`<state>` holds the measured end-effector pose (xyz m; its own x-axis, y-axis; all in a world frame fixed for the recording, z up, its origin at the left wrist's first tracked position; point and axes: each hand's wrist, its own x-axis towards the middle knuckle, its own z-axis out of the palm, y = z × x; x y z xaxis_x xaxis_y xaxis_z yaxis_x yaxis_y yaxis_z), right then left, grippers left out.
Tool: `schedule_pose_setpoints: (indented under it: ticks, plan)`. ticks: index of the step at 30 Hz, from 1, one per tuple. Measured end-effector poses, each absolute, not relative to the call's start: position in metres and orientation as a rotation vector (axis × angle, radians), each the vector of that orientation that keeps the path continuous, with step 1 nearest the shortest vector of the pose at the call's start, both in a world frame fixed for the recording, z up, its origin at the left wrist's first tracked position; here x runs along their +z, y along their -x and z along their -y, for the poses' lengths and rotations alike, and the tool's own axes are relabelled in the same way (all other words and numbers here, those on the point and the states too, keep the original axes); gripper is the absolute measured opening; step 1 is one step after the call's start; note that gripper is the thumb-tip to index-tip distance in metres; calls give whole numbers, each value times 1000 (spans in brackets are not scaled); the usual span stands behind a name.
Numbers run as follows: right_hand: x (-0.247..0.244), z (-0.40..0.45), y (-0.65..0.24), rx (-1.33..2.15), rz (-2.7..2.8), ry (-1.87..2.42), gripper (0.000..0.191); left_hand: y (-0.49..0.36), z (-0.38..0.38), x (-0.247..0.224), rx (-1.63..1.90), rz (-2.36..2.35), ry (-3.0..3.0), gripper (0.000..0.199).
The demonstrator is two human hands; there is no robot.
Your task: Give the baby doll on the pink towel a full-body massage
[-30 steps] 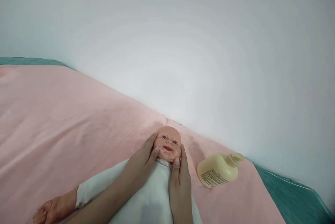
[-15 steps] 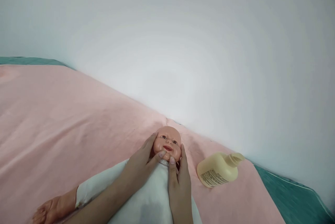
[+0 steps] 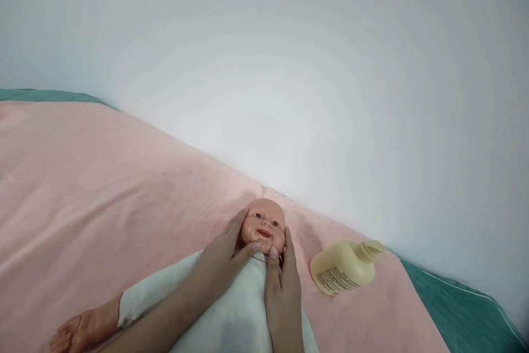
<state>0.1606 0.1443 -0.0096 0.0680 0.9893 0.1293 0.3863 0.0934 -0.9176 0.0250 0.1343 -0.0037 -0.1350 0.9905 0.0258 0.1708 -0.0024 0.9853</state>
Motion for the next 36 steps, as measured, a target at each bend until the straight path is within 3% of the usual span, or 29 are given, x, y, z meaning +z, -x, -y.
schedule_pose_setpoints:
  ticks: [36]
  plan:
    - [-8, -143, -158, 833, 1454, 1429, 68, -24, -133, -1, 1217, -1435, -1282, 70]
